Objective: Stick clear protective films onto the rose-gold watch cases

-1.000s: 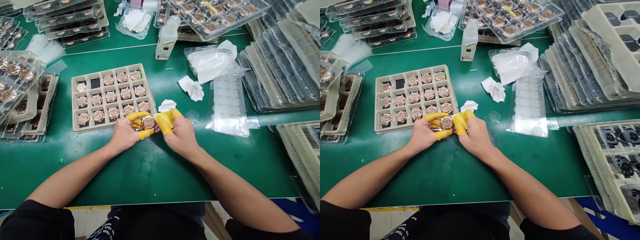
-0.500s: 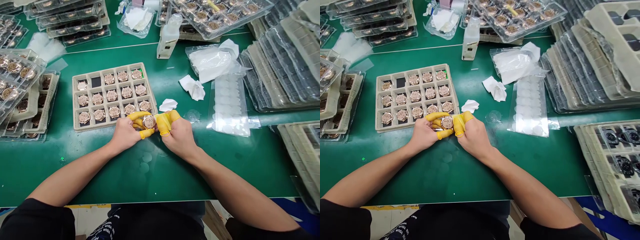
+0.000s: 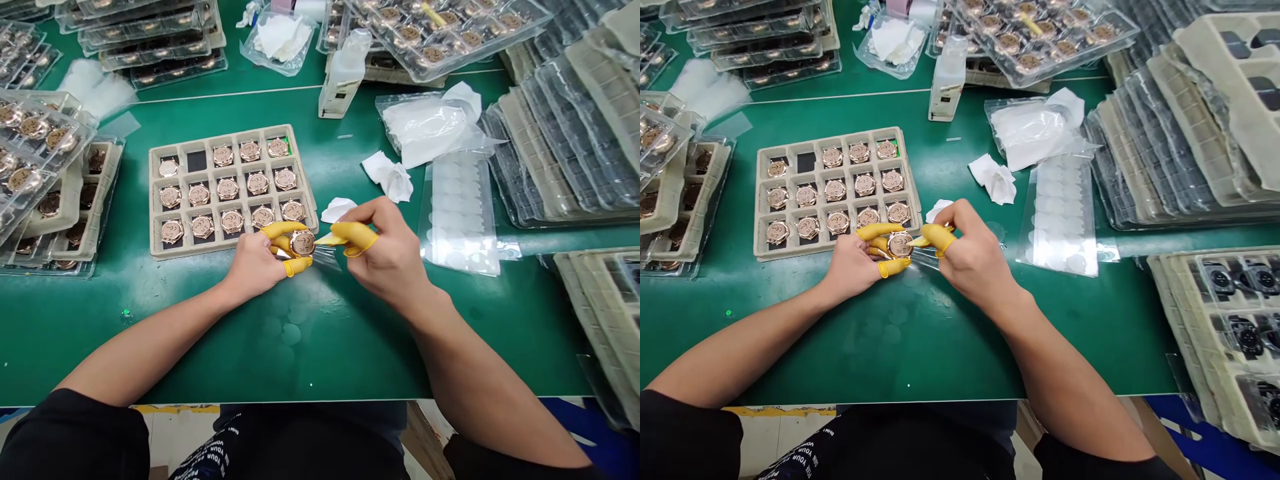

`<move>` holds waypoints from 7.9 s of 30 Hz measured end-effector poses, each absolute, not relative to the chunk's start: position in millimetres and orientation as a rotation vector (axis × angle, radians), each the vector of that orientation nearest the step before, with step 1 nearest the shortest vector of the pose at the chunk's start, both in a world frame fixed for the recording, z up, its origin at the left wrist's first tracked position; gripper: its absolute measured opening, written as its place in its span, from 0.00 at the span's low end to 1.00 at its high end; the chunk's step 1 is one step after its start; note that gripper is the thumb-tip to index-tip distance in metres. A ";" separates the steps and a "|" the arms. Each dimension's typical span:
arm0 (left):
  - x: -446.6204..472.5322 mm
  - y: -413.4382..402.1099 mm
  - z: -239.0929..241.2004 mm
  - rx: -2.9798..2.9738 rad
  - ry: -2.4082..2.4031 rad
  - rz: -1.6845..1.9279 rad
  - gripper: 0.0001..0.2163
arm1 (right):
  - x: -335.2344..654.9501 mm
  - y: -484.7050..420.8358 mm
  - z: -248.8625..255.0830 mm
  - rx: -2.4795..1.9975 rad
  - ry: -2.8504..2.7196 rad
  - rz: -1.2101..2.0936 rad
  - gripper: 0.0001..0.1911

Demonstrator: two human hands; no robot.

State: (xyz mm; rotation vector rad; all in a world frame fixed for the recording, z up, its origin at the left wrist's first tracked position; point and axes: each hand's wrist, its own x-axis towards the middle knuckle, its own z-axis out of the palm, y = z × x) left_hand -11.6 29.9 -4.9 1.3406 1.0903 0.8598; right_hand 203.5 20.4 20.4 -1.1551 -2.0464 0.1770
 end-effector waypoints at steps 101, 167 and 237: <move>-13.8 31.6 -1.7 1.523 0.949 0.790 0.23 | 186.5 31.2 20.7 -1.113 -1.293 1.825 0.35; -13.9 28.8 2.1 1.632 1.006 1.050 0.21 | 222.6 34.1 34.7 -1.438 -1.819 1.133 0.18; -7.6 31.7 -2.2 1.309 1.033 0.843 0.26 | 171.3 12.6 24.3 -1.459 -1.249 1.237 0.10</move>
